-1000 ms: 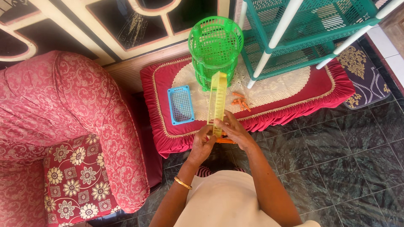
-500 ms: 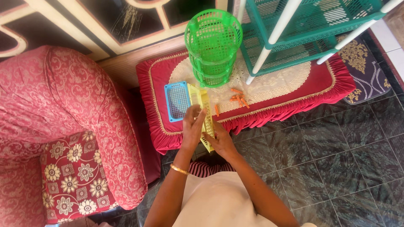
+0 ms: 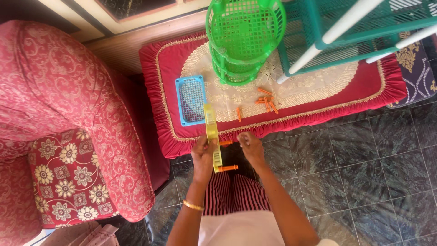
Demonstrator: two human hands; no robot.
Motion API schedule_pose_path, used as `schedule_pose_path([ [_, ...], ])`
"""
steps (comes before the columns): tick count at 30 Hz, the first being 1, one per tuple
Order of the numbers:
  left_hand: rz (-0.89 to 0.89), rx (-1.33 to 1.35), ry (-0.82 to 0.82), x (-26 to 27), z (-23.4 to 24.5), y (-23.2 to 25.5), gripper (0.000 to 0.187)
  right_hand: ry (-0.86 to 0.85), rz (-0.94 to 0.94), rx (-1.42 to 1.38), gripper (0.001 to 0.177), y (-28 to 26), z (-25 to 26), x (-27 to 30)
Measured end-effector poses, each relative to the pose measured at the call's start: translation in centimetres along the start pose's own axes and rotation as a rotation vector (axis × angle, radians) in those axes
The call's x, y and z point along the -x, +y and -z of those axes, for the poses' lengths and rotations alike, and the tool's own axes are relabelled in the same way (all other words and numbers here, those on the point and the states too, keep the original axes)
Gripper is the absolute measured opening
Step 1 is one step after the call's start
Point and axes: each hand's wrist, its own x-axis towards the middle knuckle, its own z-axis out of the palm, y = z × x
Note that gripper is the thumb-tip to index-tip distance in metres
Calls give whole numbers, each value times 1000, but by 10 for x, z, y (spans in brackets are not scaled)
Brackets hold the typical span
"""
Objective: The person assembles a small plastic basket by inserting orange connectors into yellow and blue plastic panels, then attaches a green basket frame. The person secures the connectors and places the assembled basket on the table.
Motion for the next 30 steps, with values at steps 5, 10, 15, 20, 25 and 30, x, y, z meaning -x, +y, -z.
schedule_pose_path([
  [5, 135, 117, -16, -1, 1, -4, 12, 160, 166, 155, 25, 73, -31, -85],
  [10, 227, 88, -7, -8, 4, -26, 20, 282, 87, 423, 35, 96, -59, -134],
  [15, 296, 219, 16, -12, 6, -44, 17, 289, 11, 615, 30, 99, -66, -149],
  [20, 241, 146, 31, -12, 11, -42, 23, 131, 183, 56, 16, 63, -45, -125],
  [25, 171, 106, 37, -15, 4, 1, 23, 41, 198, -206, 20, -39, -1, -34],
  [30, 89, 106, 8, -16, -12, 58, 20, 144, 509, -200, 23, -140, 32, 41],
])
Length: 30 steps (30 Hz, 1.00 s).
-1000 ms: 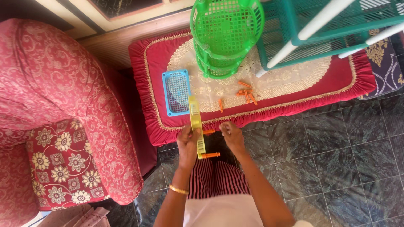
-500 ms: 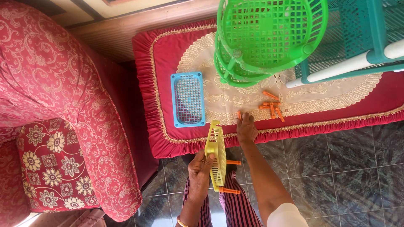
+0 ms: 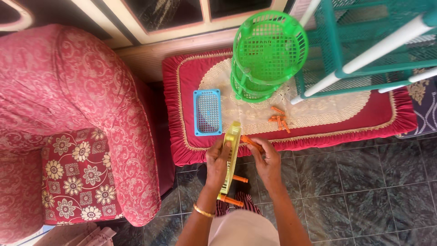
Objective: The person assembles a small plastic basket by inserting orange connectors into yellow and blue plastic panels, then attaches a green basket frame. The person secures the connectors and places the assembled basket on the table.
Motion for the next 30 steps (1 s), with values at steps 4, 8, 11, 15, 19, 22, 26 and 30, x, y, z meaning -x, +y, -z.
schedule_pose_path([
  [4, -23, 74, -67, 6, -14, 27, 24, 8, 119, 89, 22, -58, 7, -9],
  [8, -140, -12, -78, 8, -25, 42, 26, 50, 288, 245, 22, -90, 16, -12],
  [11, -316, -153, -101, 13, -28, 52, 23, 65, 346, 258, 21, -108, 24, -9],
  [15, -485, -281, -112, 24, -37, 68, 15, 118, 454, 332, 22, -126, 41, -5],
  [19, -478, -376, -127, 35, -50, 83, 18, 181, 616, 437, 28, -142, 57, -3],
  [22, -564, -416, -132, 42, -62, 86, 17, 212, 626, 431, 31, -150, 66, 3],
  [26, -632, -468, -143, 49, -69, 86, 18, 193, 552, 328, 23, -149, 73, 10],
  [30, -711, -491, -131, 60, -71, 87, 18, 171, 552, 184, 15, -137, 76, 18],
])
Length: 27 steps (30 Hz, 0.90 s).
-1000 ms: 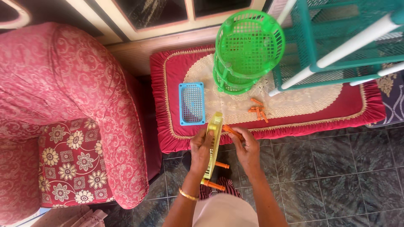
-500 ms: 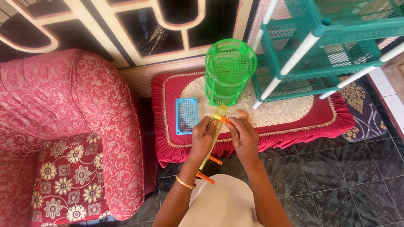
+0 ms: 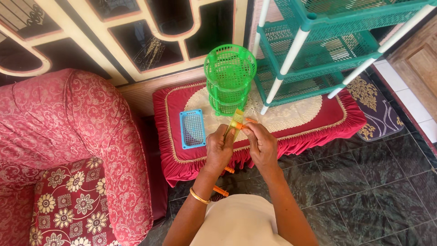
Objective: The person assembles a small plastic basket by inserting orange connectors into yellow and blue plastic panels, then attaches a green basket frame. The person secures the connectors and places the assembled basket on the table.
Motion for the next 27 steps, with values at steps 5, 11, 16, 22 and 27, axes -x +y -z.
schedule_pose_path([
  [5, -100, -70, 35, 6, 5, 3, 13, -107, -835, -586, 23, 19, 2, 6],
  [11, -71, -128, 91, 9, 2, 1, 16, -92, -331, -194, 23, 4, -5, 6],
  [16, -46, -159, 101, 16, 3, -3, 17, -79, 52, 156, 20, -14, -2, 3],
  [22, -83, -146, 92, 21, 3, 0, 15, -184, -169, 60, 16, -1, 3, 13],
  [27, -187, -177, 87, 23, 6, 2, 16, -241, -649, -435, 26, 26, 5, 21],
])
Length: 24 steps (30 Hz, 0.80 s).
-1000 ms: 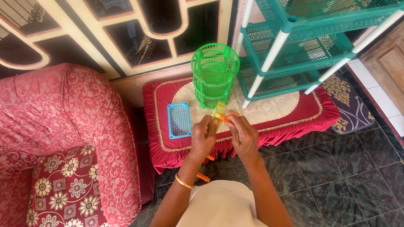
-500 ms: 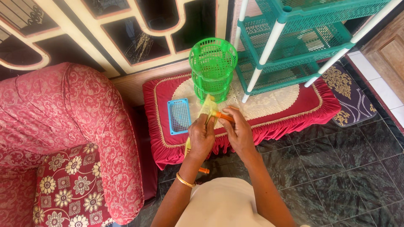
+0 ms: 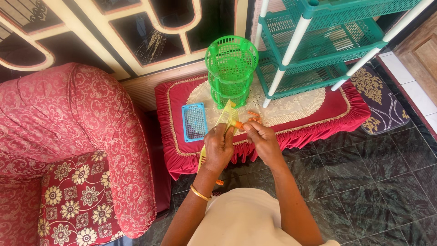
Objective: The person assembles a small plastic basket by inserting orange connectors into yellow and blue plastic panels, then attaches a green basket frame. The person secures the connectors and places the assembled basket on the table.
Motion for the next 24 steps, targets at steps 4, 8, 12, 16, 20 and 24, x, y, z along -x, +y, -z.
schedule_pose_path([
  [4, 44, -6, -25, 4, -1, 2, 16, -25, -98, -119, 28, 1, 0, 1],
  [8, 125, -5, 27, 8, -3, 0, 16, 121, 410, 437, 24, -10, -15, 12],
  [12, 185, 55, 39, 19, -1, -3, 13, 166, 712, 685, 28, -17, -20, 21],
  [16, 230, 35, 19, 22, 2, -5, 18, 135, 572, 592, 23, -7, -22, 21],
  [20, 134, 21, 14, 24, 13, -13, 14, 56, 315, 338, 18, 15, -27, 19],
  [24, 82, 13, 25, 28, 23, -21, 14, -110, -107, -39, 34, 17, -29, 13],
])
